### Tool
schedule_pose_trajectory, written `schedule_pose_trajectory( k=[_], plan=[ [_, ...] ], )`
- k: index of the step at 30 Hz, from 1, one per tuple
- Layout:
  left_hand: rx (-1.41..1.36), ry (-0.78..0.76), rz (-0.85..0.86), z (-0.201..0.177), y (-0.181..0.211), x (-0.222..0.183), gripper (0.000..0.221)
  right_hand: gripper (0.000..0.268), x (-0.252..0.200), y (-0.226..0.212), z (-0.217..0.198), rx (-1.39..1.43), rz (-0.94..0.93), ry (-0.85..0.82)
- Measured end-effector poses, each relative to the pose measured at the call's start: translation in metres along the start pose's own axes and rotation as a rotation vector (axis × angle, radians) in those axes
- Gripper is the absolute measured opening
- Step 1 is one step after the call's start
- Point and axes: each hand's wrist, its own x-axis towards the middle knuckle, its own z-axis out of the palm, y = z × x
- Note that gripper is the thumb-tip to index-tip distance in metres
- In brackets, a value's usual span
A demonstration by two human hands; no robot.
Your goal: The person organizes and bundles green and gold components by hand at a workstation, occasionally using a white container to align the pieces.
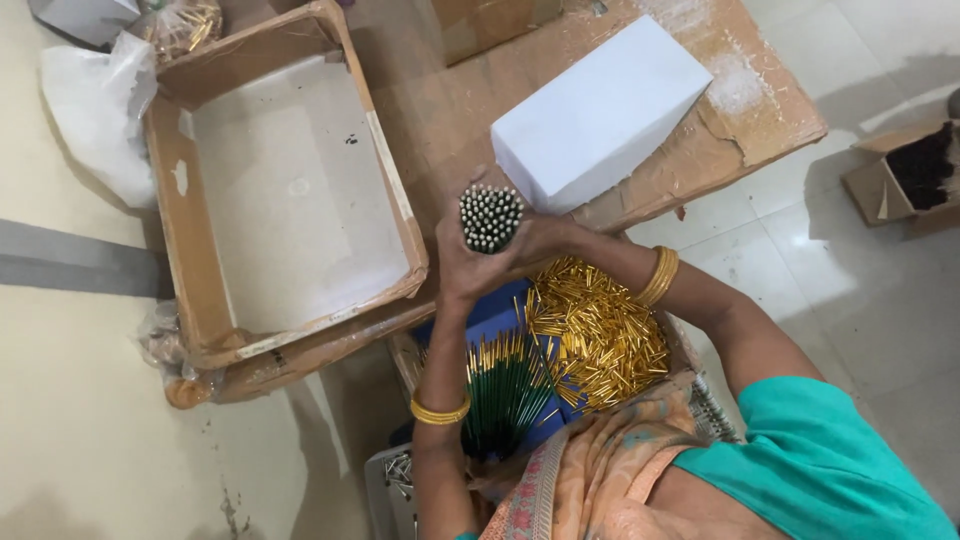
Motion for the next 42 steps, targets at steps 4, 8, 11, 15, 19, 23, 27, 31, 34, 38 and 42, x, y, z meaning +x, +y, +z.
schedule_pose_trajectory(
  k=[4,8,11,15,19,23,27,31,34,38,42],
  plan=[
    [-0.094,0.018,0.06,-0.002,0.0,0.0,0.084,0.059,-0.005,-0.013,0.012,-0.056,0.003,0.046],
    [-0.188,0.215,0.179,0.004,0.013,-0.009,0.082,0.078,-0.026,-0.035,0.035,-0.211,0.081,0.27],
    [-0.609,0.328,-0.069,0.006,0.028,-0.024,0.078,0.081,-0.055,-0.042,0.047,-0.221,-0.21,0.427],
    [-1.405,0.083,-0.611,0.03,0.069,-0.062,0.039,0.053,-0.069,-0.096,0.062,-0.643,-1.1,0.666],
    [-2.008,-0.494,-0.685,0.073,0.079,-0.096,0.014,0.033,-0.096,-0.112,0.058,-0.853,-1.375,0.649],
    [-1.619,-0.255,-0.657,0.083,0.099,-0.091,0.061,0.02,-0.144,-0.171,0.018,-0.842,-1.29,0.398],
    [-0.901,-0.138,-0.362,0.084,0.062,-0.054,0.089,0.012,-0.173,-0.201,-0.064,-0.485,-0.958,0.357],
    [0.098,0.072,-0.079,0.072,0.038,0.012,0.11,0.015,-0.197,-0.127,-0.13,-0.524,-0.623,1.05],
    [0.153,0.071,-0.423,0.067,0.036,0.018,0.1,0.021,-0.198,-0.064,-0.154,-0.052,-0.514,1.158],
    [0.483,0.106,0.034,0.052,-0.014,0.074,0.087,0.02,-0.206,-0.072,-0.165,-0.014,-0.466,1.164],
    [0.421,-0.072,0.16,0.043,-0.012,0.133,0.089,0.021,-0.219,-0.085,-0.179,0.15,-0.536,1.212]
  ],
)
